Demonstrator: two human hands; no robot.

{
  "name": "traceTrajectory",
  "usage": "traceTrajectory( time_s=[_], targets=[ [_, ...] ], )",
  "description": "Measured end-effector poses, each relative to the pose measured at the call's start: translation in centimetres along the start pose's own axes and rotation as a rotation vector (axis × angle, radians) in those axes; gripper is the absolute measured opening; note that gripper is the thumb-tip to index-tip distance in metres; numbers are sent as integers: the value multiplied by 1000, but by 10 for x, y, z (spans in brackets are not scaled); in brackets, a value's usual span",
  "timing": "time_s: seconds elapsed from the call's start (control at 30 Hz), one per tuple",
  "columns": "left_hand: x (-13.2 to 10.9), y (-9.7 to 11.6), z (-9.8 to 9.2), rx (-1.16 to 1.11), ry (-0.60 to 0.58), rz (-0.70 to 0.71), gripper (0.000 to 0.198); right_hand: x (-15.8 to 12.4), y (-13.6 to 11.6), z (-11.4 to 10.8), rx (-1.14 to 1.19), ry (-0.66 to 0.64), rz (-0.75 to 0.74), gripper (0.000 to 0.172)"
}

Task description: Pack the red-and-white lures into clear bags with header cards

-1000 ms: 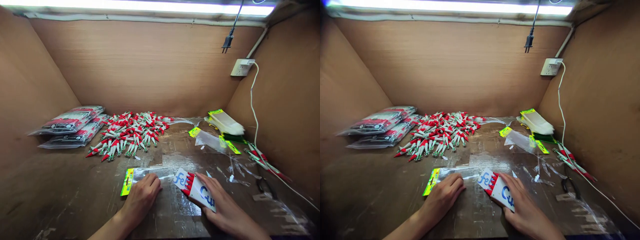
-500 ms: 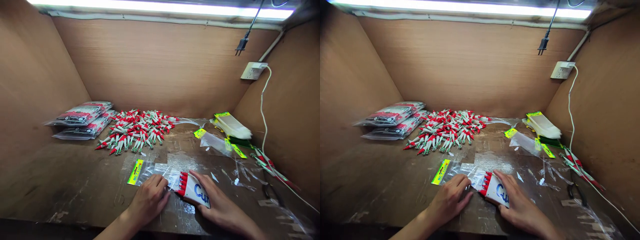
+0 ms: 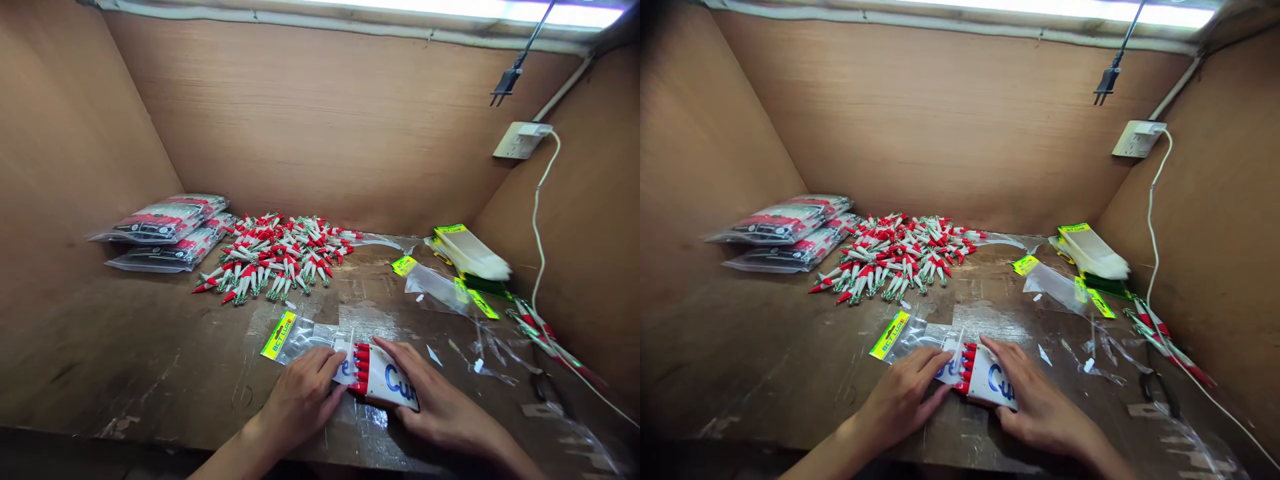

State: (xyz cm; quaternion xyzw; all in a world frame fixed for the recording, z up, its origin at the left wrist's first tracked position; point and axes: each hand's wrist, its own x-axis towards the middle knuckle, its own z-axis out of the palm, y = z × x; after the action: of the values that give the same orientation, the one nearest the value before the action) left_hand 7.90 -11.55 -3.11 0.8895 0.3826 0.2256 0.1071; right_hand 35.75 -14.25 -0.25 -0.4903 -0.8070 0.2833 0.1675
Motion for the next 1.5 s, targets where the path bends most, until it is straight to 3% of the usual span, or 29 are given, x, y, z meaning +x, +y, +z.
traceTrajectory(
  time_s=[0.17,0.3,0.47,0.6,0.77,0.9,1.0,1.07,1.27,1.33,1.5],
  targets=[
    [4,4,-1,-97,40,-93,32,3,8,8,-4,15,-26,95],
    [11,16,5,-53,125,-226,5,2,8,11,-19,31,-40,95],
    [19,27,14,58,221,-373,12,-3,5,13,-46,17,-26,93],
    [11,35,26,68,223,-274,14,-6,5,20,-50,13,3,93],
    [2,42,36,84,252,-120,42,-4,4,35,-36,46,15,97],
    [4,41,35,167,302,-83,42,-1,3,42,-49,61,-15,101],
    [5,38,34,181,256,-41,39,-1,2,41,-43,42,-14,103],
    [5,34,34,121,257,-31,40,-1,3,40,-27,28,-3,103],
    [3,27,35,-201,470,-155,41,-4,6,41,-10,40,22,102],
    [2,28,36,-210,419,-133,40,-3,5,43,-3,41,14,102],
    [0,33,37,-7,167,17,40,3,0,44,-5,49,-23,103]
  ],
)
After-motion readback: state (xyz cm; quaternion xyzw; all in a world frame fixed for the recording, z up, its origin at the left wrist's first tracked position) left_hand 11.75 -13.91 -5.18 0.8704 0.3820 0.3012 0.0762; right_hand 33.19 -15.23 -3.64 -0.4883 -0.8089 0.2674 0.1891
